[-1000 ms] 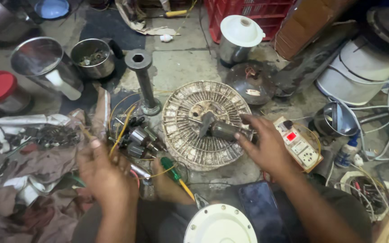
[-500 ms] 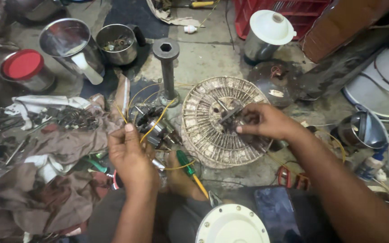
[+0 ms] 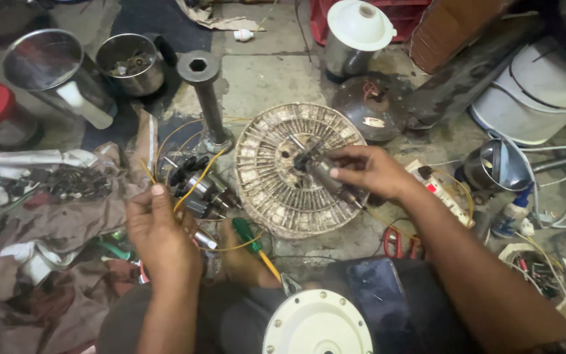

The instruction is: The person sits on the floor of a cluttered repair workshop and tests a small electric motor attached to a plastic fan base. They connect yellow test wires to the motor terminals, touch the wires to the contacts producing sparks, and adjust the multimeter and wiring to check the motor's electrical response.

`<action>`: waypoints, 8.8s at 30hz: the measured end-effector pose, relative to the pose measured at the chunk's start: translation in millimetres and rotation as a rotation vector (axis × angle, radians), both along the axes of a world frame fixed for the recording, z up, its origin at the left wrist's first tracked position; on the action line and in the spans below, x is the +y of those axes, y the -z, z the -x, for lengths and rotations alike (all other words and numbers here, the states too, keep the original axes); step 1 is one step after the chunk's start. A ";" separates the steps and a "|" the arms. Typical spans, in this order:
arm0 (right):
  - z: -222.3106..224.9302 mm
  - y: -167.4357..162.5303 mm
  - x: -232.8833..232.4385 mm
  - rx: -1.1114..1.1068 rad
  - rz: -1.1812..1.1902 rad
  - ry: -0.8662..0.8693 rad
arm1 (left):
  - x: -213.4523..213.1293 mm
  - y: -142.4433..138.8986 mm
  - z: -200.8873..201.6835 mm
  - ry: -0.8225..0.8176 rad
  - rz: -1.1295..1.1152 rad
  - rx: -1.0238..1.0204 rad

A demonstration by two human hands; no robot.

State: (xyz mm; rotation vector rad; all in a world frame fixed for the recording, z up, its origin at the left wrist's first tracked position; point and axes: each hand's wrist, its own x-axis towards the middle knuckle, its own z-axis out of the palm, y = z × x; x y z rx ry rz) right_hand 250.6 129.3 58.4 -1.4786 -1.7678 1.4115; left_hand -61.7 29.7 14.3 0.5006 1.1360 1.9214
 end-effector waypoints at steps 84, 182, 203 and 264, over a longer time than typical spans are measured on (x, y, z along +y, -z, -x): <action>-3.3 23.9 -136.3 -0.310 -0.753 0.276 | -8.3 -14.7 1.1 0.051 0.041 -0.015; -83.1 58.5 -110.8 0.525 -0.031 0.799 | -17.8 -31.2 -87.6 0.618 0.188 1.449; -68.0 55.3 -113.0 0.154 -0.209 0.594 | -24.5 5.7 -110.9 0.428 0.005 1.258; -64.0 46.1 -114.9 0.101 -0.104 0.697 | -24.4 3.6 -116.0 0.424 -0.043 1.212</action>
